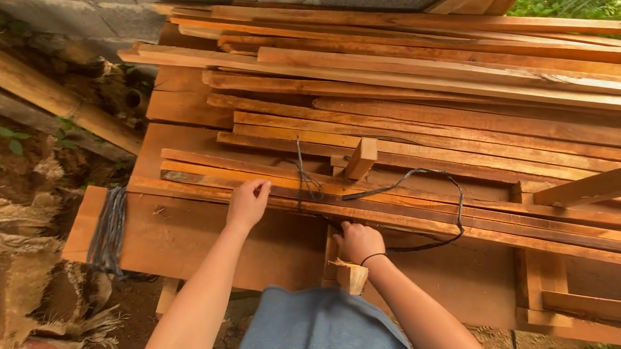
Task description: Tying bundles of thin wooden strips with string and organizing them on a workbench.
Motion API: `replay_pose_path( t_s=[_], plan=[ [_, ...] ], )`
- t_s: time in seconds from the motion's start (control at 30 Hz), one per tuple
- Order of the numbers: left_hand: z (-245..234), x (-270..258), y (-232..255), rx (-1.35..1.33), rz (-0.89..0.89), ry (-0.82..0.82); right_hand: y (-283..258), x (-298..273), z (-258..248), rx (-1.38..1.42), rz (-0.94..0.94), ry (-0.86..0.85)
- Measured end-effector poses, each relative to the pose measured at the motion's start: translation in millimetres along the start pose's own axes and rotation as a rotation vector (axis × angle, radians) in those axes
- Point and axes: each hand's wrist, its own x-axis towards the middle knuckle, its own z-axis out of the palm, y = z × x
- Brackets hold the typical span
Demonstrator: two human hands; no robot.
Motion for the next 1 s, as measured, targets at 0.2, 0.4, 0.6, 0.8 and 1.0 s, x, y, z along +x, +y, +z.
replay_pose_path(
  t_s=[0.2, 0.4, 0.6, 0.8, 1.0],
  plan=[
    [-16.5, -45.0, -29.4, 0.023, -0.185, -0.022, 19.6, -2.8, 12.5, -0.168, -0.068, 0.223],
    [-9.1, -67.1, -81.8, 0.028, -0.195, -0.007, 19.8, -13.2, 21.8, 0.014, 0.010, 0.128],
    [4.6, -80.6, -76.7, -0.014, -0.156, -0.033, 10.6, -54.9, -29.3, 0.564, 0.244, 0.125],
    [7.5, -95.1, 14.8, -0.111, 0.007, -0.104, 8.4, -77.9, -54.3, 0.741, 0.231, 0.361],
    [20.4, -90.0, 92.4, -0.190, 0.135, -0.130, 3.7, -105.9, -90.1, 0.876, 0.206, 0.444]
  ],
)
